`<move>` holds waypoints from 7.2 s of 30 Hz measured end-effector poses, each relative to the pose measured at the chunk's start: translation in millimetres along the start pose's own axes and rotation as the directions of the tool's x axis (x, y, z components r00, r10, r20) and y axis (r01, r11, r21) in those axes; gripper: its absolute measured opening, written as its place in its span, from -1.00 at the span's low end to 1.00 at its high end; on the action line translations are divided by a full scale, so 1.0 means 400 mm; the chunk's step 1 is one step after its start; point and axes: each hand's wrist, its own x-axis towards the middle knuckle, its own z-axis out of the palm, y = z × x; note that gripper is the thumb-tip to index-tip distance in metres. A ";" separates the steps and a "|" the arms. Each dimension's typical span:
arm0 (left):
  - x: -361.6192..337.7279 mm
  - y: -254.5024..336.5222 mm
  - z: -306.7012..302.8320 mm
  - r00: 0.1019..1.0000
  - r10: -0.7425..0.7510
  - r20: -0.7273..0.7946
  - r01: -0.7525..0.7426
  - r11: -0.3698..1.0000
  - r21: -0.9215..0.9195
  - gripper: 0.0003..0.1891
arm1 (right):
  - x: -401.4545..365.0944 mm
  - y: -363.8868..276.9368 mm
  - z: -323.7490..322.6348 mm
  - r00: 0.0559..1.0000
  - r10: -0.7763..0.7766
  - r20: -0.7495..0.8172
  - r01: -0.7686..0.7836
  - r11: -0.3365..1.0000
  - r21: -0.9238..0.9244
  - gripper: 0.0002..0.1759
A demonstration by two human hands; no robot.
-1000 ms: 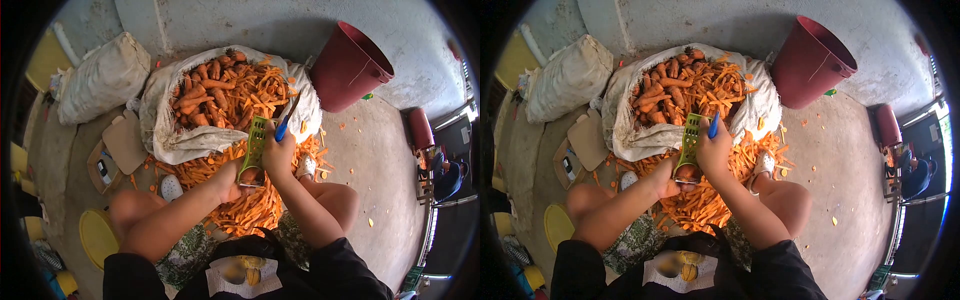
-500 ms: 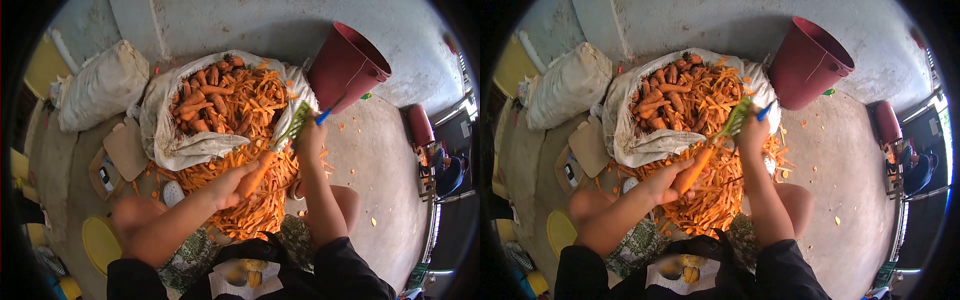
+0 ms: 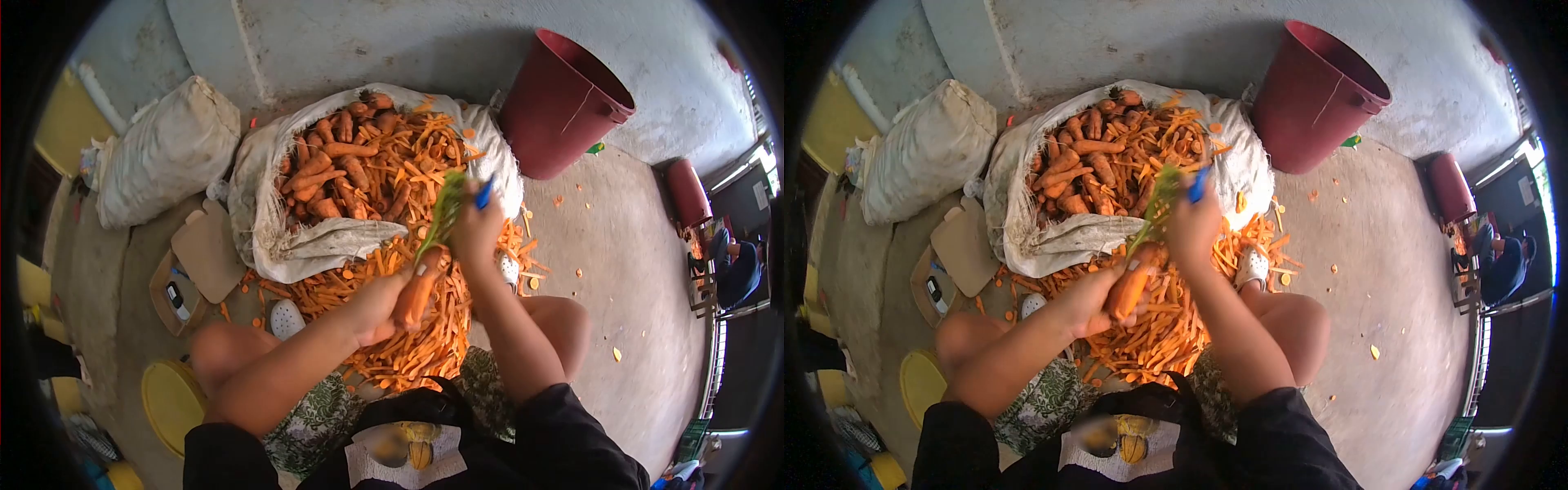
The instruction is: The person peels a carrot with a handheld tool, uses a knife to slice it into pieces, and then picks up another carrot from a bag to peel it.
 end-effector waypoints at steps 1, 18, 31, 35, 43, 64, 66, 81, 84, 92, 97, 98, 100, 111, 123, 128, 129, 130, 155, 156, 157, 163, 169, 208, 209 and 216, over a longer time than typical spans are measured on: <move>-0.015 0.000 0.021 0.996 -0.079 -0.036 0.080 0.997 0.022 -0.64 | 0.048 0.006 -0.018 0.996 0.070 -0.046 -0.065 0.993 0.100 -0.71; 0.005 0.030 0.042 0.956 0.082 -0.281 -0.118 0.986 -0.117 -0.71 | -0.092 -0.039 0.025 0.983 -0.044 0.177 0.037 0.998 0.041 -0.77; 0.023 0.016 -0.007 0.997 -0.015 -0.072 0.008 0.996 -0.085 -0.67 | 0.035 0.017 -0.017 0.970 0.241 0.027 -0.240 0.943 0.229 -0.73; 0.027 0.022 -0.003 0.993 0.109 -0.049 -0.113 0.988 -0.101 -0.69 | -0.082 -0.029 0.025 0.982 0.096 0.164 -0.133 0.963 0.234 -0.77; 0.034 0.011 -0.008 0.990 0.111 -0.085 -0.116 0.991 -0.061 -0.65 | -0.075 0.002 0.027 0.995 -0.003 0.101 0.001 1.000 0.018 -0.74; 0.022 0.023 -0.001 0.990 0.136 -0.044 -0.141 0.975 -0.170 -0.74 | -0.077 -0.005 0.036 0.988 0.035 0.152 -0.061 0.984 0.170 -0.77; 0.026 0.019 -0.010 0.988 0.149 -0.031 -0.152 0.973 -0.173 -0.73 | -0.082 -0.011 0.032 0.987 0.034 0.159 -0.059 0.986 0.153 -0.77; -0.014 0.010 0.040 0.998 -0.001 -0.067 0.002 1.000 0.012 -0.67 | 0.040 0.002 -0.007 0.982 0.164 -0.096 -0.134 0.956 0.259 -0.73; -0.021 0.012 0.043 0.996 0.011 -0.090 -0.007 0.999 0.042 -0.66 | 0.135 0.078 -0.055 0.949 0.150 -0.276 -0.102 0.978 0.181 -0.70; 0.010 0.018 -0.015 0.985 0.106 -0.138 -0.126 0.982 -0.144 -0.66 | -0.056 -0.036 0.011 0.973 0.168 0.156 -0.203 0.948 0.247 -0.72; 0.006 0.026 0.037 0.956 0.148 -0.253 -0.190 0.970 -0.150 -0.65 | -0.108 -0.040 0.026 0.986 0.012 0.168 -0.014 1.000 0.012 -0.74; -0.007 0.029 0.058 0.947 0.133 -0.293 -0.180 0.974 -0.137 -0.65 | -0.110 -0.047 0.026 0.987 0.018 0.159 -0.020 1.000 0.007 -0.75; -0.006 0.021 0.045 0.936 0.119 -0.332 -0.168 0.978 -0.124 -0.66 | -0.093 -0.049 0.027 0.995 0.016 0.099 -0.020 0.999 0.038 -0.74; -0.007 0.040 -0.012 0.981 0.195 -0.019 -0.178 0.929 0.325 -0.63 | 0.098 0.011 -0.070 0.985 0.146 0.090 -0.151 0.988 0.042 -0.72; -0.036 0.110 0.001 0.783 0.621 0.041 -0.200 0.188 0.962 -0.70 | -0.046 -0.077 -0.101 0.651 0.084 0.754 0.402 0.805 -0.437 -0.74; -0.031 0.107 0.000 0.668 0.725 0.167 -0.242 0.000 0.970 -0.75 | -0.059 -0.088 -0.092 0.624 0.195 0.757 0.301 0.833 -0.463 -0.75; -0.030 0.105 0.002 0.615 0.763 0.197 -0.261 -0.039 0.965 -0.76 | -0.060 -0.083 -0.093 0.626 0.195 0.755 0.301 0.833 -0.464 -0.75; -0.030 0.105 0.002 0.615 0.763 0.198 -0.262 -0.039 0.964 -0.76 | -0.060 -0.072 -0.092 0.613 0.196 0.765 0.257 0.866 -0.428 -0.75; -0.018 0.111 -0.006 0.556 0.824 0.112 -0.273 0.053 0.961 -0.76 | -0.094 0.103 0.045 0.622 0.440 0.647 -0.609 0.792 0.047 -0.76; -0.020 0.114 -0.008 0.556 0.823 0.112 -0.271 0.052 0.961 -0.76 | -0.089 0.109 0.046 0.700 0.376 0.607 -0.468 0.883 -0.007 -0.78; -0.022 0.116 -0.010 0.586 0.808 0.067 -0.270 0.116 0.956 -0.76 | -0.083 0.111 0.046 0.700 0.377 0.607 -0.469 0.883 -0.007 -0.78; -0.035 0.135 -0.022 0.868 0.495 -0.048 -0.207 0.449 0.869 -0.68 | -0.040 0.048 0.023 0.796 0.342 0.499 -0.401 0.916 0.012 -0.81; -0.026 0.121 -0.024 0.936 0.301 -0.185 -0.047 0.625 0.779 -0.84 | -0.047 -0.002 -0.005 0.810 0.066 0.583 0.217 0.890 -0.402 -0.80; -0.047 0.126 -0.038 0.665 0.747 0.002 -0.126 0.108 0.986 -0.70 | -0.085 -0.046 -0.029 0.673 0.109 0.731 0.362 0.814 -0.454 -0.78; -0.044 0.125 -0.041 0.649 0.761 0.006 -0.127 0.100 0.987 -0.71 | -0.087 -0.051 -0.030 0.672 0.096 0.735 0.390 0.797 -0.461 -0.79; -0.042 0.123 -0.031 0.651 0.754 0.084 -0.121 -0.006 0.993 -0.75 | -0.073 -0.010 -0.034 0.664 0.107 0.740 0.404 0.781 -0.476 -0.82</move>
